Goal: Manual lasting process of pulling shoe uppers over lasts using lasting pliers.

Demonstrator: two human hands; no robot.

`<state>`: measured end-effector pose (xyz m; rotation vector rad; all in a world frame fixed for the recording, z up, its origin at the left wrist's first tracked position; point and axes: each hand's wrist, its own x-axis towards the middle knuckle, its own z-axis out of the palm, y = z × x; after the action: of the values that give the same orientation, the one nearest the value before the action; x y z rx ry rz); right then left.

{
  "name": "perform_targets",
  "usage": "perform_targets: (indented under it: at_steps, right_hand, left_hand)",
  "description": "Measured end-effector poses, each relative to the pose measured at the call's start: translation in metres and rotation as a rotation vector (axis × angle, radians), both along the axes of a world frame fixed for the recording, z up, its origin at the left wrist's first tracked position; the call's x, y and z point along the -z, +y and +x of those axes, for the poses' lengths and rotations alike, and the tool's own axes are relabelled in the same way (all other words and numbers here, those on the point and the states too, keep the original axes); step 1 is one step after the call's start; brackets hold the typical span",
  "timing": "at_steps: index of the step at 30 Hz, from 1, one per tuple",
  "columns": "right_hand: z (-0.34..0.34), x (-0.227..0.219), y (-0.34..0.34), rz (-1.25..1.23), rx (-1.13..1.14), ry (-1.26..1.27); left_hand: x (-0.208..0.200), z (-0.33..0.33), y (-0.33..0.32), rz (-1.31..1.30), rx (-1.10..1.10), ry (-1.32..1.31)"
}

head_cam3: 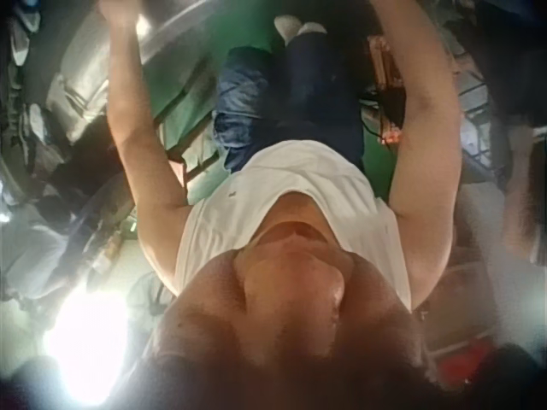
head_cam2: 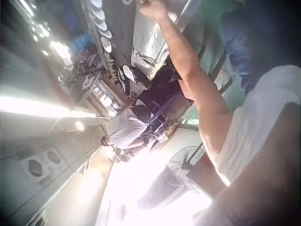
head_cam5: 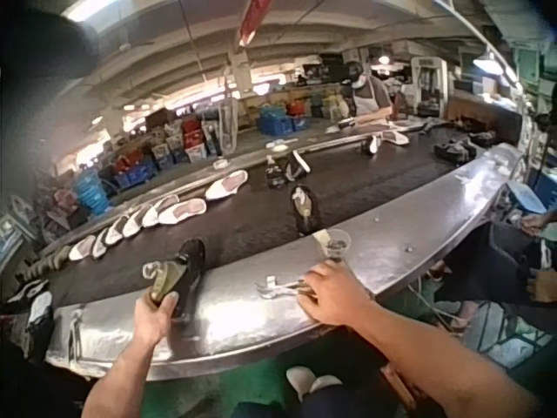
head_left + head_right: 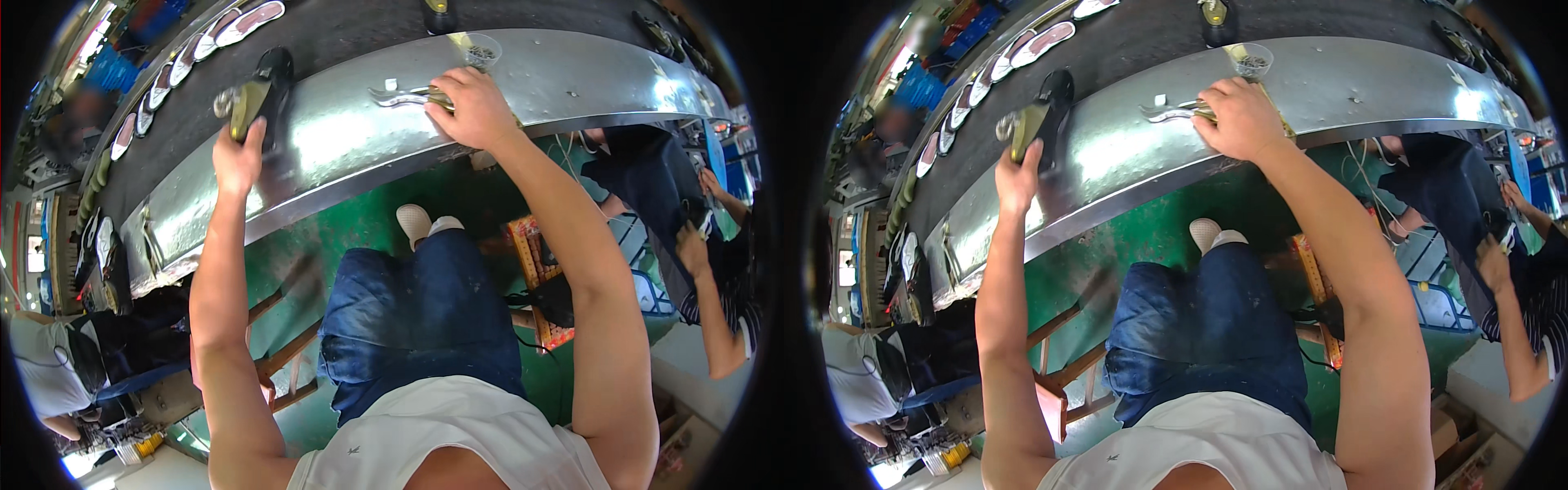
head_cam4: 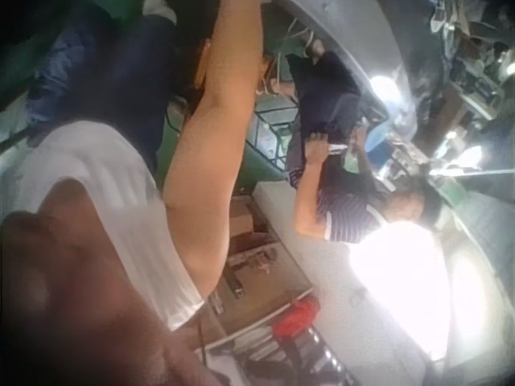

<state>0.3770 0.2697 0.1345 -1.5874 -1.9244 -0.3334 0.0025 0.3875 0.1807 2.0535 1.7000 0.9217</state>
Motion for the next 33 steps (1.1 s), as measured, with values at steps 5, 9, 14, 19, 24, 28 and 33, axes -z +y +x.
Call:
perform_targets:
  at_steps: [5,9,14,19,24,28,33]
  right_hand:
    - [-0.002,-0.001,-0.003,-0.002,-0.029,0.013]
    - [-0.001,-0.004,-0.007,-0.005,-0.052,0.041]
    - [0.005,-0.003,-0.010,-0.047,-0.046,0.071]
    - [-0.001,-0.005,-0.003,-0.022,-0.067,0.059]
    - [0.003,-0.001,-0.003,-0.047,-0.022,0.052]
    - [-0.003,-0.001,-0.004,-0.060,-0.014,0.044]
    - [-0.002,0.001,-0.009,-0.107,0.034,0.028]
  left_hand:
    - [0.010,0.120,0.099,-0.008,0.005,-0.035]
    - [0.015,0.214,0.128,0.010,0.137,-0.054]
    - [0.035,0.254,0.132,-0.200,0.349,-0.201]
    - [0.045,0.186,0.123,0.094,0.418,0.105]
    - [0.030,0.105,0.019,0.051,0.516,0.099]
    - [0.038,0.027,-0.081,0.114,0.565,0.173]
    - [0.091,-0.051,-0.222,0.118,0.405,0.011]
